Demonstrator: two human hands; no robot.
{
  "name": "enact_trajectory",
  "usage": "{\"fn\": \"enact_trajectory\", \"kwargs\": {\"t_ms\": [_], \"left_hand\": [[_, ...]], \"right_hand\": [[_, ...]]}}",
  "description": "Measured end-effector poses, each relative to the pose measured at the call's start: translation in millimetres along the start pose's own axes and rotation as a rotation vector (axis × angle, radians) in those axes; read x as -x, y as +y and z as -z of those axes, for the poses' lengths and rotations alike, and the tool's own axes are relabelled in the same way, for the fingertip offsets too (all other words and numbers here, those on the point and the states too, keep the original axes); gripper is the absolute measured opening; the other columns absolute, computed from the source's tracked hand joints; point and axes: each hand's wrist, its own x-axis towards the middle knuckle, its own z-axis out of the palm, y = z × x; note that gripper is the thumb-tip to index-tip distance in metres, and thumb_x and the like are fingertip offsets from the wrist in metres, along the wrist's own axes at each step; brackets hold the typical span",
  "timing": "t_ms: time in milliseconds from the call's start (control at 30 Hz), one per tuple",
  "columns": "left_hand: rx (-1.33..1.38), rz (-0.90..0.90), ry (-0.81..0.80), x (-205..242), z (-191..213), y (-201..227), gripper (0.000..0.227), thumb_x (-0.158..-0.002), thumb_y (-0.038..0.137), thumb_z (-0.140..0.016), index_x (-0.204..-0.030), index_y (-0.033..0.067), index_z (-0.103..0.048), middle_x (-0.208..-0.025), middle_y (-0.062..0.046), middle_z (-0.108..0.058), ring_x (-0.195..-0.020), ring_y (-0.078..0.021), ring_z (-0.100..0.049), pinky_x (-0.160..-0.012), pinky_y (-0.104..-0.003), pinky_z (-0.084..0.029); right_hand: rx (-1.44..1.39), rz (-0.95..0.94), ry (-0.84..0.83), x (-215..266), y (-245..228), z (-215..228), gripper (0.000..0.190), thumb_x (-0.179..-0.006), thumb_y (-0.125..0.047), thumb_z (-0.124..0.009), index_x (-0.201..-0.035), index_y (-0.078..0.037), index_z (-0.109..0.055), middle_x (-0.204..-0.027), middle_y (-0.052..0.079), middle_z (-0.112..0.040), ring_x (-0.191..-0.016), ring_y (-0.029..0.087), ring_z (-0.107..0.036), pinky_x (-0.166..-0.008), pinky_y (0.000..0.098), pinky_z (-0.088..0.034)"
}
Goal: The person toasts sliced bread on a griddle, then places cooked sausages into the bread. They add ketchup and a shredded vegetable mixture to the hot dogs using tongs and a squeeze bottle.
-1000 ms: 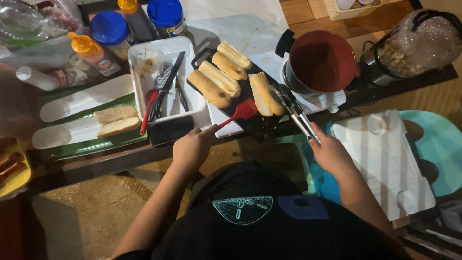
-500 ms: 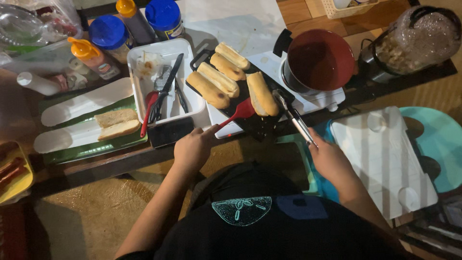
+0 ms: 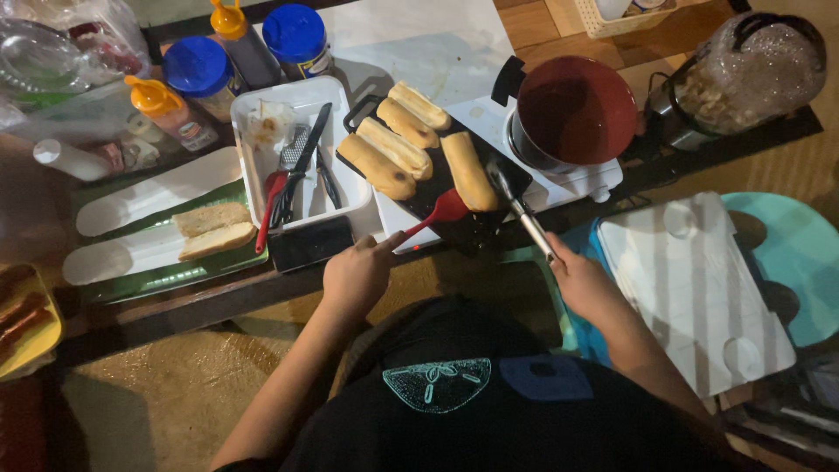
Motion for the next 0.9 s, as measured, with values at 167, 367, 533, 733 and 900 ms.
{"fn": "enact_trajectory", "kwargs": {"t_ms": [167, 367, 533, 733, 900], "left_hand": [[0.002, -0.004, 0.003, 4.0, -6.3, 0.5, 0.045, -0.094, 0.017, -0.055, -0.135, 0.0335, -0.065, -0.094, -0.012, -0.07, -0.075, -0.0336, -0.072, -0.061, -0.046, -0.057], [0.047, -0.009, 0.001, 1.6, -4.5, 4.2, 0.045, -0.093, 0.018, -0.056, -0.134, 0.0318, -0.066, -0.092, -0.013, -0.07, -0.075, -0.0335, -0.072, -0.06, -0.047, -0.056], [-0.001, -0.001, 0.02, 3.6, -0.6, 5.5, 0.046, -0.092, 0.015, -0.055, -0.134, 0.0312, -0.066, -0.092, -0.012, -0.069, -0.076, -0.0333, -0.072, -0.061, -0.046, -0.057], [-0.006, -0.078, 0.115, 2.7, -9.8, 6.7, 0.05, -0.087, 0.013, -0.058, -0.134, 0.0284, -0.067, -0.087, -0.011, -0.067, -0.068, -0.0317, -0.071, -0.056, -0.045, -0.055], [-0.045, -0.16, 0.228, 1.9, -16.8, 7.4, 0.051, -0.087, 0.012, -0.059, -0.135, 0.029, -0.068, -0.082, -0.01, -0.065, -0.063, -0.0294, -0.069, -0.054, -0.043, -0.054]], "right_hand": [[0.111, -0.062, -0.052, 0.6, -5.5, 4.5, 0.053, -0.101, -0.029, -0.055, -0.154, -0.032, -0.046, -0.08, 0.027, -0.068, -0.075, 0.045, -0.069, -0.07, 0.0528, -0.053], [0.121, -0.039, -0.007, -1.0, -14.7, 8.9, 0.06, -0.098, -0.029, -0.058, -0.157, -0.029, -0.042, -0.086, 0.026, -0.069, -0.084, 0.045, -0.07, -0.076, 0.0526, -0.055], [0.314, 0.045, 0.099, 8.7, -27.1, 14.1, 0.07, -0.094, -0.037, -0.059, -0.159, -0.027, -0.034, -0.117, 0.024, -0.065, -0.102, 0.045, -0.066, -0.085, 0.0541, -0.054], [0.347, -0.089, -0.067, 8.5, -40.7, 15.8, 0.077, -0.094, -0.046, -0.057, -0.162, -0.026, -0.027, -0.121, 0.024, -0.063, -0.108, 0.045, -0.066, -0.09, 0.0542, -0.054], [0.397, -0.054, 0.004, -5.3, -46.9, 21.9, 0.076, -0.093, -0.047, -0.061, -0.16, -0.026, -0.033, -0.119, 0.023, -0.065, -0.109, 0.045, -0.065, -0.09, 0.0545, -0.053]]}}
